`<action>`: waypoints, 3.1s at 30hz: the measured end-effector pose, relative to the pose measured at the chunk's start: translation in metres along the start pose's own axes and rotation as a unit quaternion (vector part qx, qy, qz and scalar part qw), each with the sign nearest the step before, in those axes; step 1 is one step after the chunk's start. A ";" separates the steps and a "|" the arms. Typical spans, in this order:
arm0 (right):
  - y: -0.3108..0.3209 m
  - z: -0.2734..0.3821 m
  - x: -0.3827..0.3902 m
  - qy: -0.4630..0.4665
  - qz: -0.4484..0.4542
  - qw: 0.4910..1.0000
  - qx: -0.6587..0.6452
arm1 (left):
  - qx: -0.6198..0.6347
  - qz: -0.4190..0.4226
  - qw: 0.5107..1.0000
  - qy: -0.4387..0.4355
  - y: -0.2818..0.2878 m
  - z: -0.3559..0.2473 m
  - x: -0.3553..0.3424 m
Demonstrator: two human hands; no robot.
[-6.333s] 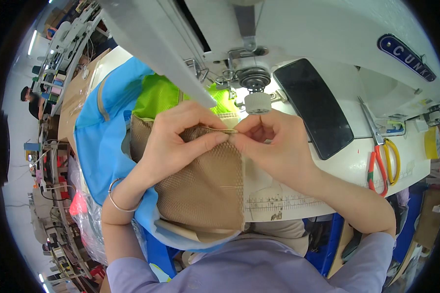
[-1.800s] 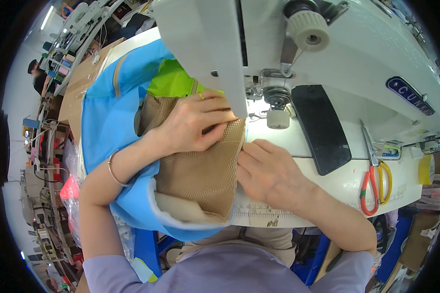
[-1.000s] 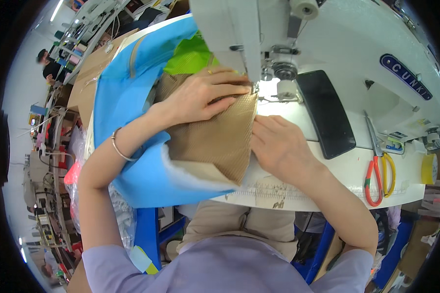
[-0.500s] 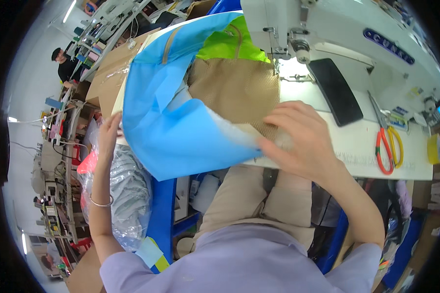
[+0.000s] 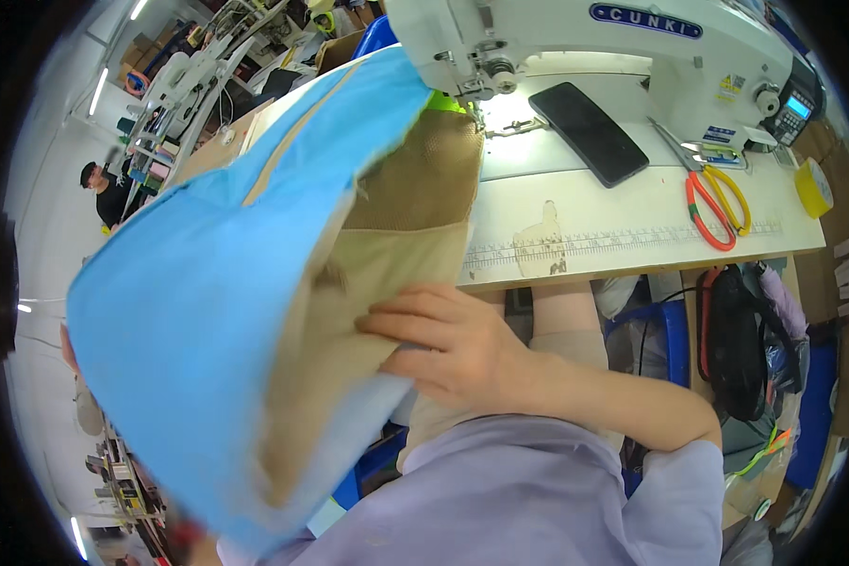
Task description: The person sews a beige fabric strip onto a blue and green bag using a sewing machine. They align the fabric, guide it through the machine, and trim excess thread with scissors. The person repeats this process for different sections of the bag.
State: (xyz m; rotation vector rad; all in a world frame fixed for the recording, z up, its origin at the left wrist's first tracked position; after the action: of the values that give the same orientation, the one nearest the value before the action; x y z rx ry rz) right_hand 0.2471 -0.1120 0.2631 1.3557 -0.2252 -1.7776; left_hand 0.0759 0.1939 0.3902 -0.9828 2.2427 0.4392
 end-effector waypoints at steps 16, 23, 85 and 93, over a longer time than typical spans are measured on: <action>-0.049 0.031 0.046 0.037 0.093 0.995 0.018 | -0.295 0.563 0.770 -0.058 -0.340 0.126 0.079; -0.042 0.017 0.077 -0.013 0.076 0.997 -0.011 | -0.452 0.593 0.660 -0.092 -0.332 0.199 0.076; 0.018 -0.087 0.053 -0.128 0.084 0.975 0.158 | -0.352 0.591 0.706 -0.167 -0.356 0.121 0.103; 0.034 -0.097 0.056 -0.194 0.021 0.967 0.164 | -0.280 0.521 0.766 -0.254 -0.351 0.122 0.092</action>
State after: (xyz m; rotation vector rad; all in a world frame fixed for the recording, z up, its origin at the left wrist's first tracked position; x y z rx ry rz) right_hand 0.3458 -0.1390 0.2061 1.1973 -0.7847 -2.0211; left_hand 0.3419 -0.0237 0.2221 0.2982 1.9387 1.6944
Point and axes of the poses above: each hand's wrist, its own x-axis away from the middle knuckle, its own y-axis out of the back of the hand, z = x × y, the point moved 10 cm from there along -x, towards the middle knuckle, and after that the axes turned 13 degrees about z, right-handed, at the moved point
